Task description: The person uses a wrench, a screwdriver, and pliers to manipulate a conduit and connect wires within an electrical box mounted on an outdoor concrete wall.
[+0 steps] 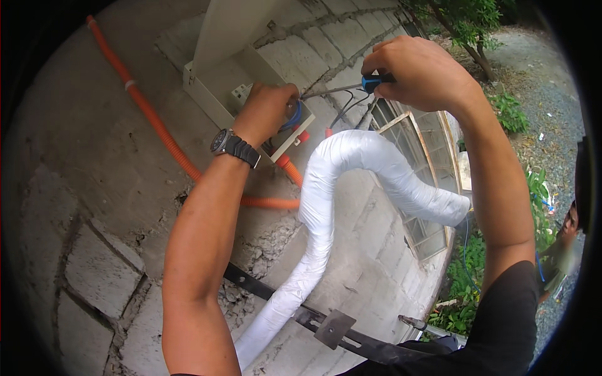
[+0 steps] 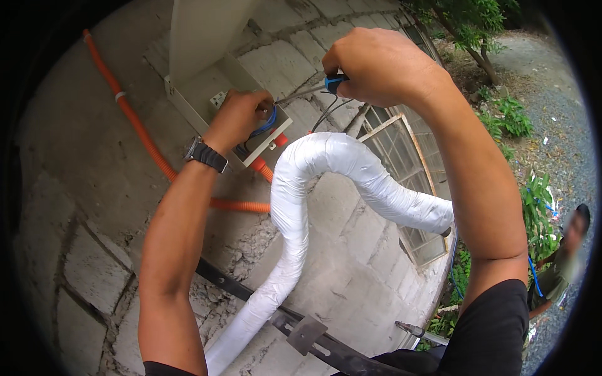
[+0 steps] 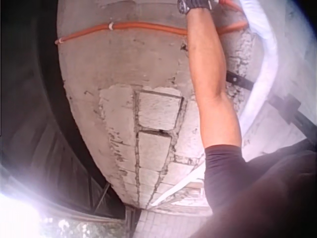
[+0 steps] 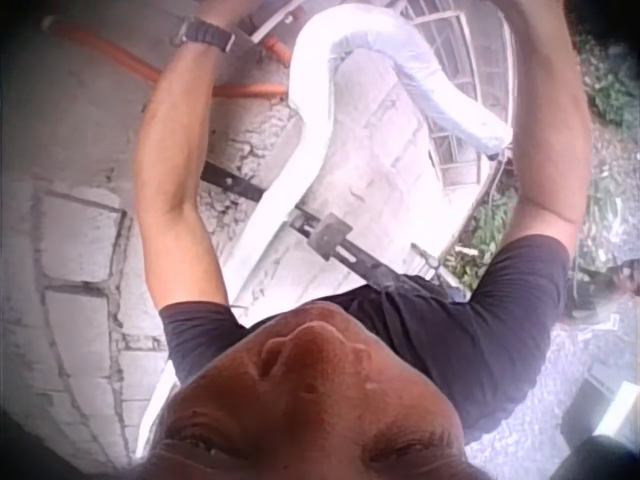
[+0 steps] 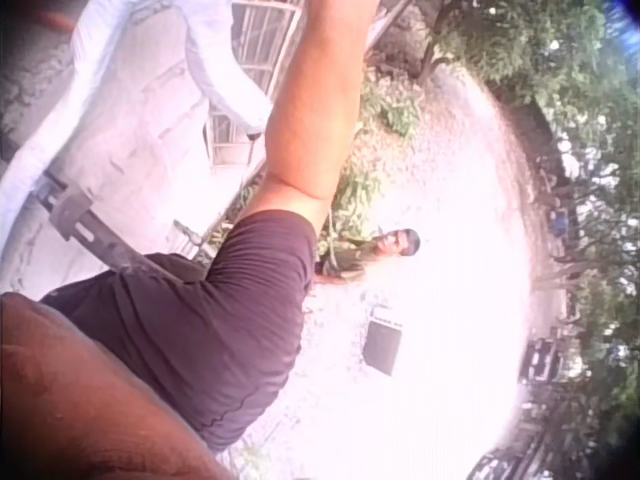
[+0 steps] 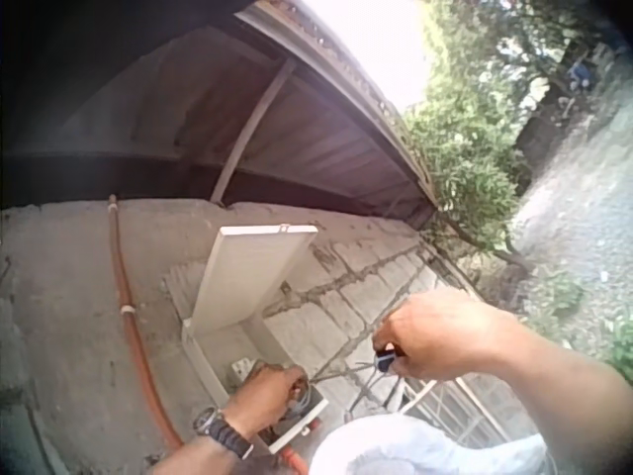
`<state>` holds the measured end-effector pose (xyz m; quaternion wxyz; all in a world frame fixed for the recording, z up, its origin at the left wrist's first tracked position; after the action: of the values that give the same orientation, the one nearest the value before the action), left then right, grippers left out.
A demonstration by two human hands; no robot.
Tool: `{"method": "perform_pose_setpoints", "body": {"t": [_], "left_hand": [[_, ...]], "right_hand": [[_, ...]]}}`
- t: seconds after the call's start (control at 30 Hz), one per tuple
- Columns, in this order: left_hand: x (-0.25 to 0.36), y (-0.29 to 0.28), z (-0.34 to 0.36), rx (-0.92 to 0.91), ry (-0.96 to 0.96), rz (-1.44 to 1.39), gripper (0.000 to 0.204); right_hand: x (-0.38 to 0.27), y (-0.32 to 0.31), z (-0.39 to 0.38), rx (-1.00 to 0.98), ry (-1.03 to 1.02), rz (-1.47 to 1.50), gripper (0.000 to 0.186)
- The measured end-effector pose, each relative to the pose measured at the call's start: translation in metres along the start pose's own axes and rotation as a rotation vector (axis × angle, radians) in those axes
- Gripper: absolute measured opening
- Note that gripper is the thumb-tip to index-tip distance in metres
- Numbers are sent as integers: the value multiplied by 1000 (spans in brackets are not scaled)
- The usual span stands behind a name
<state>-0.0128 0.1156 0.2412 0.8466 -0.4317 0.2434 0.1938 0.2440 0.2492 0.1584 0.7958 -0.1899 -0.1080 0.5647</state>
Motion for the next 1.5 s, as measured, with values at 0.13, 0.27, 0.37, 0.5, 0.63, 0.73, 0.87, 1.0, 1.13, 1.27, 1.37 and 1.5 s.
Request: {"method": "perform_pose_setpoints", "body": {"t": [0.13, 0.27, 0.37, 0.5, 0.63, 0.73, 0.87, 1.0, 1.13, 1.27, 1.37, 1.5], "left_hand": [[-3, 5, -1, 36, -50, -115, 26], [1, 0, 0, 50, -9, -120, 27], [3, -5, 0, -38, -84, -202, 27], [2, -5, -1, -34, -42, -203, 24], [2, -4, -2, -27, -38, -200, 25], [3, -4, -2, -35, -31, -182, 25], [4, -9, -5, -16, 28, -145, 25], [4, -30, -7, 3, 90, -38, 26], [-9, -53, -15, -14, 45, -69, 26], [-1, -82, -12, -173, -160, -127, 24], [-14, -96, -14, -240, -75, 6, 25], [-11, -103, -9, -232, -50, 121, 34]], "right_hand": [[1, 2, -3, 37, 3, 100, 19], [-2, -2, -2, 59, -19, 76, 19], [-4, -6, -2, 16, -6, 80, 19], [-7, -11, -1, -94, 53, 108, 22], [-4, -9, -1, -20, -21, 89, 17], [-5, -13, 0, -64, 1, 107, 19], [-2, -12, 2, -60, -15, 173, 20], [1, -10, 7, -4, -75, 248, 18], [-31, -30, 28, -120, 77, 312, 25], [-47, -82, 33, -302, -48, 174, 40], [-65, -82, 26, -157, -149, 192, 32], [-71, -77, 44, -121, -142, 112, 22]]}}
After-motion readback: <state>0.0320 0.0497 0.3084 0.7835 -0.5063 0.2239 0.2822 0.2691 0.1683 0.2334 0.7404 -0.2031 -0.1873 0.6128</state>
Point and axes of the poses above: each hand's wrist, its own z-axis towards the middle knuckle, its own y-axis out of the palm, x = y × z, the point moved 1 cm from there along z, towards the middle knuckle, and after that the axes turned 7 degrees about x, right-handed, at the moved point
